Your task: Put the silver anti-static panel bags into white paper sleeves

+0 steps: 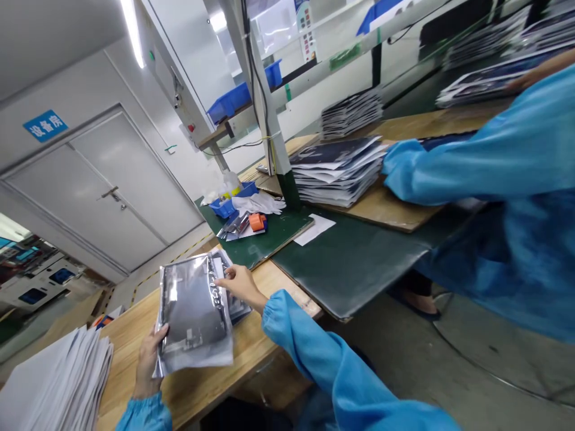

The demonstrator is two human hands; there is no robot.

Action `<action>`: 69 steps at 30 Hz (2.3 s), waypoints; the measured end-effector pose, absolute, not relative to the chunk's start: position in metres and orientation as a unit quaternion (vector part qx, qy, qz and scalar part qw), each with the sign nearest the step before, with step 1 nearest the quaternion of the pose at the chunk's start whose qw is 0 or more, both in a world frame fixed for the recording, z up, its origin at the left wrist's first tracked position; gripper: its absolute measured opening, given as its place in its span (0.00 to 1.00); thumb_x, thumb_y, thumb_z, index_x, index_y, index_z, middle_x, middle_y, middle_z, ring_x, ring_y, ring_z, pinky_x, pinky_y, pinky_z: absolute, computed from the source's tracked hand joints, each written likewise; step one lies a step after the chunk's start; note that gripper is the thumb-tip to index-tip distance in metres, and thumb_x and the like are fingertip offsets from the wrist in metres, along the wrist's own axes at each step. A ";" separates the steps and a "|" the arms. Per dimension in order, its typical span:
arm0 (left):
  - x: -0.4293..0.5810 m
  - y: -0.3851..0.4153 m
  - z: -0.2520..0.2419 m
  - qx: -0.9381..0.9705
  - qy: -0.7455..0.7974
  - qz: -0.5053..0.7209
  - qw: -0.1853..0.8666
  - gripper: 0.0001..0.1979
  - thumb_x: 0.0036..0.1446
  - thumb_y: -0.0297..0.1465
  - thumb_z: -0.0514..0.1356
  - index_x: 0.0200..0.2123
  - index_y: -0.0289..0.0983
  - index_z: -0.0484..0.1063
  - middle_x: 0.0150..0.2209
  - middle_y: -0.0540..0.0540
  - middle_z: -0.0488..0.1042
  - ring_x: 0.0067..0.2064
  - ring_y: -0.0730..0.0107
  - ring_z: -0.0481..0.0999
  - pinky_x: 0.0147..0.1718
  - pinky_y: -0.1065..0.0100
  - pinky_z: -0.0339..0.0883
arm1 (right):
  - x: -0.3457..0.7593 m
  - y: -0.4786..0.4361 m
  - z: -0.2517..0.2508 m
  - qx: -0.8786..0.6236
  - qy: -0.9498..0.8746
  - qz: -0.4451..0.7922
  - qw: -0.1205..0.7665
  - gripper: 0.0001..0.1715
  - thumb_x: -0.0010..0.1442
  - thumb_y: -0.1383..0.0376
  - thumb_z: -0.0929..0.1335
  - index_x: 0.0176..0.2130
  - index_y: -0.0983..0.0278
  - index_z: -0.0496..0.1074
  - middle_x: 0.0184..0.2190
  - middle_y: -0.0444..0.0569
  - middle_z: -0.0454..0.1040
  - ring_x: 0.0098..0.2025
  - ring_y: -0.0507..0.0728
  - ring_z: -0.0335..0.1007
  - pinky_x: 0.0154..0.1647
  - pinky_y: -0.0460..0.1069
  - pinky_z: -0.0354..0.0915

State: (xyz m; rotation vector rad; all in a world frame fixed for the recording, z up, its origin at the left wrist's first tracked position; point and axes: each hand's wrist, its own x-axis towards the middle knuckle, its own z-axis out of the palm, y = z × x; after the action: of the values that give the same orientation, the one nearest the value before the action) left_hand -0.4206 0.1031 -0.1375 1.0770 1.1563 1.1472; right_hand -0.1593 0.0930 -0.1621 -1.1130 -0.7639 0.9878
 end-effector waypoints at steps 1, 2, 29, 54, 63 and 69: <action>-0.428 0.096 -0.138 0.452 0.491 0.492 0.558 0.23 0.36 0.32 0.71 0.38 0.37 0.72 0.34 0.45 0.80 0.35 0.57 0.81 0.29 0.66 0.75 | -0.166 0.093 -0.162 -0.494 -0.336 0.445 0.667 0.23 0.34 0.63 0.78 0.30 0.65 0.69 0.19 0.38 0.67 0.21 0.50 0.65 0.13 0.43 0.60; -0.434 0.089 -0.139 0.445 0.495 0.496 0.557 0.23 0.35 0.32 0.71 0.38 0.37 0.72 0.33 0.46 0.80 0.35 0.56 0.81 0.29 0.65 0.75 | -0.174 0.093 -0.162 -0.490 -0.336 0.459 0.661 0.23 0.33 0.63 0.79 0.30 0.65 0.69 0.19 0.38 0.67 0.21 0.50 0.64 0.13 0.42 0.59; -0.554 0.132 -0.151 0.622 0.684 0.334 0.183 0.17 0.32 0.31 0.71 0.31 0.38 0.75 0.44 0.39 0.76 0.57 0.48 0.65 0.51 0.62 0.60 | -0.208 -0.046 -0.212 -0.455 -0.126 0.690 0.549 0.25 0.39 0.58 0.78 0.38 0.65 0.76 0.31 0.51 0.81 0.35 0.64 0.78 0.36 0.53 0.72; -0.532 0.005 -0.195 0.663 0.741 0.106 -0.024 0.15 0.59 0.33 0.50 0.34 0.38 0.77 0.37 0.43 0.80 0.39 0.60 0.77 0.36 0.65 0.63 | -0.296 -0.064 -0.217 -0.484 -0.175 0.737 0.439 0.19 0.34 0.61 0.77 0.28 0.67 0.75 0.23 0.47 0.77 0.26 0.58 0.74 0.29 0.50 0.68; -0.556 -0.021 -0.218 0.711 0.626 0.285 -0.144 0.11 0.56 0.26 0.53 0.37 0.37 0.75 0.38 0.43 0.79 0.41 0.61 0.76 0.43 0.62 0.66 | -0.320 -0.051 -0.211 -0.491 -0.142 0.730 0.454 0.18 0.32 0.63 0.77 0.25 0.66 0.72 0.18 0.45 0.75 0.20 0.55 0.70 0.23 0.48 0.66; -0.597 -0.039 -0.243 0.690 0.641 0.280 -0.184 0.14 0.50 0.25 0.55 0.40 0.37 0.72 0.39 0.42 0.76 0.42 0.57 0.73 0.42 0.60 0.65 | -0.337 -0.030 -0.215 -0.497 -0.137 0.702 0.492 0.16 0.33 0.64 0.76 0.24 0.66 0.72 0.18 0.46 0.75 0.20 0.55 0.70 0.22 0.48 0.66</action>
State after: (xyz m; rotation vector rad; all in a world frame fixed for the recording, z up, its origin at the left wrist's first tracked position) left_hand -0.5974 -0.0395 -0.2426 2.4669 2.2920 1.0000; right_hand -0.3366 -0.0303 -0.2148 -1.2065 -0.3329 1.7036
